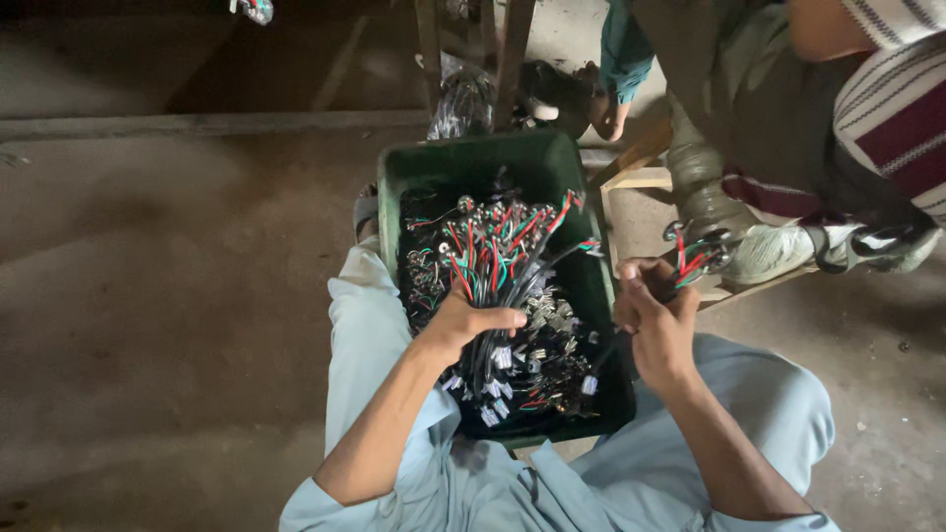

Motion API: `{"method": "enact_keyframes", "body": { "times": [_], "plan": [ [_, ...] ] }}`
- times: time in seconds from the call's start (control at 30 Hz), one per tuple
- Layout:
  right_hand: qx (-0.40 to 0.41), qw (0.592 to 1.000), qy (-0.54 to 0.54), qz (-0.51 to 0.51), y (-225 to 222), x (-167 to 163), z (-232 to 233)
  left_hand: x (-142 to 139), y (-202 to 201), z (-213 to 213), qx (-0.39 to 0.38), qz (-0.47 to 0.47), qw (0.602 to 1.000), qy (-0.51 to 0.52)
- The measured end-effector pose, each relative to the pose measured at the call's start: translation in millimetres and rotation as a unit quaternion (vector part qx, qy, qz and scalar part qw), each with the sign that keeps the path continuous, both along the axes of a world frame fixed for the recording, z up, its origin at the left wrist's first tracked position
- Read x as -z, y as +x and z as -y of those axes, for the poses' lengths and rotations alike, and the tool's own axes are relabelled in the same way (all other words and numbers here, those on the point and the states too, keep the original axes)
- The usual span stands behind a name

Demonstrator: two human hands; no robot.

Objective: The person sits on the floor with a green tub of wire harnesses on their lap, gathering handfuls of cables with connectors and aligning them into bundles. They occasionally reach to the workbench for more harnesses and set completed bundles aside.

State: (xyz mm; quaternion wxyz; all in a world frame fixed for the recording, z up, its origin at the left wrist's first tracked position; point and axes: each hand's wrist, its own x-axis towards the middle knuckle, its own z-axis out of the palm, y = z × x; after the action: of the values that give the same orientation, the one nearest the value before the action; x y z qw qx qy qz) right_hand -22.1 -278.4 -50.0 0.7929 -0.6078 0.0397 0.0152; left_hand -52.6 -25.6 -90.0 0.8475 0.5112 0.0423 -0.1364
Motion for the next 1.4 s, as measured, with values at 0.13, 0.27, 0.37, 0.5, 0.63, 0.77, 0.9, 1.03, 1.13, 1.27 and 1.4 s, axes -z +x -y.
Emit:
{"method": "enact_keyframes", "body": {
  "times": [0.13, 0.27, 0.37, 0.5, 0.63, 0.77, 0.9, 1.03, 1.13, 1.27, 1.4],
  "plan": [
    [-0.032, 0.998, 0.005, -0.046, -2.9, -2.7, -6.2, -2.5, -6.6, 4.5, 0.011, 0.003, 1.0, 0.002],
    [-0.044, 0.986, 0.032, -0.155, -4.5, -5.5, -12.6, 0.1, -11.2, 10.3, 0.0, 0.008, 1.0, -0.013],
    [-0.055, 0.977, 0.102, -0.179, -3.4, -4.0, -10.8, 2.1, -13.0, 11.3, 0.023, 0.031, 0.999, -0.006],
    [-0.066, 0.979, 0.106, -0.161, 1.2, 0.6, -1.4, 1.1, -16.6, 13.2, 0.057, 0.051, 0.997, 0.011],
    [-0.085, 0.971, 0.165, -0.148, 5.1, -2.8, -0.5, -2.1, -16.4, 20.9, 0.087, 0.019, 0.996, -0.017],
    [0.039, 0.963, 0.17, -0.204, 4.7, -16.7, -9.8, -0.7, -13.1, 27.5, 0.043, 0.082, 0.996, -0.004],
    [0.033, 0.938, 0.263, -0.225, 5.1, -24.6, -8.9, 4.8, -10.3, 26.4, 0.035, 0.043, 0.998, -0.037],
    [-0.118, 0.93, 0.329, -0.116, 0.9, -15.3, -3.4, 7.6, -11.3, 28.1, 0.029, 0.031, 0.999, -0.01],
    [-0.107, 0.962, 0.219, -0.123, -5.6, -9.0, -5.7, 5.9, -15.0, 35.1, 0.006, 0.032, 0.999, 0.025],
    [-0.098, 0.986, 0.054, -0.126, -14.1, -9.3, -17.8, 0.8, -20.0, 43.0, -0.007, 0.063, 0.997, 0.045],
    [-0.106, 0.983, 0.041, -0.143, -12.3, -7.7, -22.8, -3.0, -20.6, 46.1, 0.002, 0.089, 0.995, 0.047]
  ]
}}
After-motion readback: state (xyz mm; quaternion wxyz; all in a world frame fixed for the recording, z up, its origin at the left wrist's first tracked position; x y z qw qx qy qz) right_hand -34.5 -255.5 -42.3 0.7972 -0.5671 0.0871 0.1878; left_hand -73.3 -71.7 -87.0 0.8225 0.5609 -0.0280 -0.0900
